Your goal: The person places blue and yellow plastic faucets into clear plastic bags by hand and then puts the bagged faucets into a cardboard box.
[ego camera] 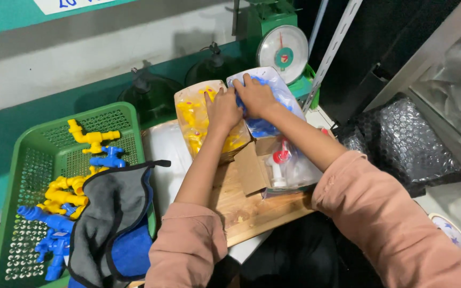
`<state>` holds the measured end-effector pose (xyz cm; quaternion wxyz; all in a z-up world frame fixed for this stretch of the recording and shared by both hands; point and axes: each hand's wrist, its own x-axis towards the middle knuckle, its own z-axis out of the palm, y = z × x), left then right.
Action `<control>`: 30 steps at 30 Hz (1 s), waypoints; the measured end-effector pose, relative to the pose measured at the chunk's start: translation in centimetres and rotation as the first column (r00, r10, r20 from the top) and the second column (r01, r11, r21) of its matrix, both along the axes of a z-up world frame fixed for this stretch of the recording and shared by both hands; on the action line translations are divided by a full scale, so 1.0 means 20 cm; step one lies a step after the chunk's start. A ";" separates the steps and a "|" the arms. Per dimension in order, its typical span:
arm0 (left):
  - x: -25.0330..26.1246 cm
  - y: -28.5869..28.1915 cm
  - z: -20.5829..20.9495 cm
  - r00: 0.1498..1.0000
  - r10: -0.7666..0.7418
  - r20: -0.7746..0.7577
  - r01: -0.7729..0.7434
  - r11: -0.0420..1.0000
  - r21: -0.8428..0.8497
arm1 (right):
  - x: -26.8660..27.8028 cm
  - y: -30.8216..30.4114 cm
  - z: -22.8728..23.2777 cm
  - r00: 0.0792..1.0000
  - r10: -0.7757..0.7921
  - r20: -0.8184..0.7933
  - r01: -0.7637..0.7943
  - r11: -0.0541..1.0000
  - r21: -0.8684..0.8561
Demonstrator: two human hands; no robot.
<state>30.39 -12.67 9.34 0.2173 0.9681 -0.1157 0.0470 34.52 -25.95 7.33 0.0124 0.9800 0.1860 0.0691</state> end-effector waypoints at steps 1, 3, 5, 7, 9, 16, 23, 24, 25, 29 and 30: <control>0.01 -0.01 -0.03 1.000 0.001 0.001 -0.001 1.000 -0.001 | 0.02 0.00 -0.02 1.000 0.001 0.001 -0.001 1.000 -0.001; 0.05 -0.01 -0.09 1.000 0.023 0.021 -0.023 1.000 0.006 | 0.06 0.00 -0.07 0.999 -0.030 0.017 0.030 0.999 -0.013; 0.02 -0.01 -0.06 1.000 0.027 0.016 -0.028 0.999 0.027 | 0.06 0.02 -0.07 0.999 -0.043 0.033 0.043 0.999 0.003; 0.01 -0.02 -0.04 1.000 0.029 0.004 -0.029 0.998 0.049 | 0.08 0.03 -0.11 0.997 -0.059 0.042 0.059 0.998 0.018; 0.01 -0.04 -0.04 1.000 0.022 0.009 -0.022 0.998 0.066 | 0.13 0.01 -0.17 0.993 -0.093 0.067 0.092 0.996 0.012; 0.00 -0.04 -0.07 0.999 0.030 0.012 -0.031 0.997 0.078 | 0.07 0.05 -0.16 0.969 -0.097 0.225 0.093 0.995 0.031; -0.03 -0.02 -0.07 1.000 -0.015 0.016 0.016 0.999 -0.050 | 0.07 0.01 -0.22 0.987 -0.104 0.121 0.103 0.995 0.009; -0.05 -0.02 -0.06 1.000 -0.021 0.010 0.022 0.997 -0.076 | 0.07 0.01 -0.22 0.990 -0.096 0.101 0.096 0.995 -0.004; -0.06 -0.02 -0.06 1.000 -0.013 0.004 0.013 0.997 -0.080 | 0.02 0.00 -0.17 0.992 -0.088 0.096 0.089 0.996 -0.008; -0.04 -0.02 -0.08 0.997 -0.003 0.072 0.014 0.988 -0.152 | -0.03 -0.03 -0.07 0.997 -0.064 -0.047 0.061 0.997 -0.050; -0.03 -0.01 -0.09 0.995 -0.025 0.100 0.038 0.990 -0.137 | -0.02 -0.05 -0.07 0.992 -0.066 -0.107 0.058 0.996 -0.072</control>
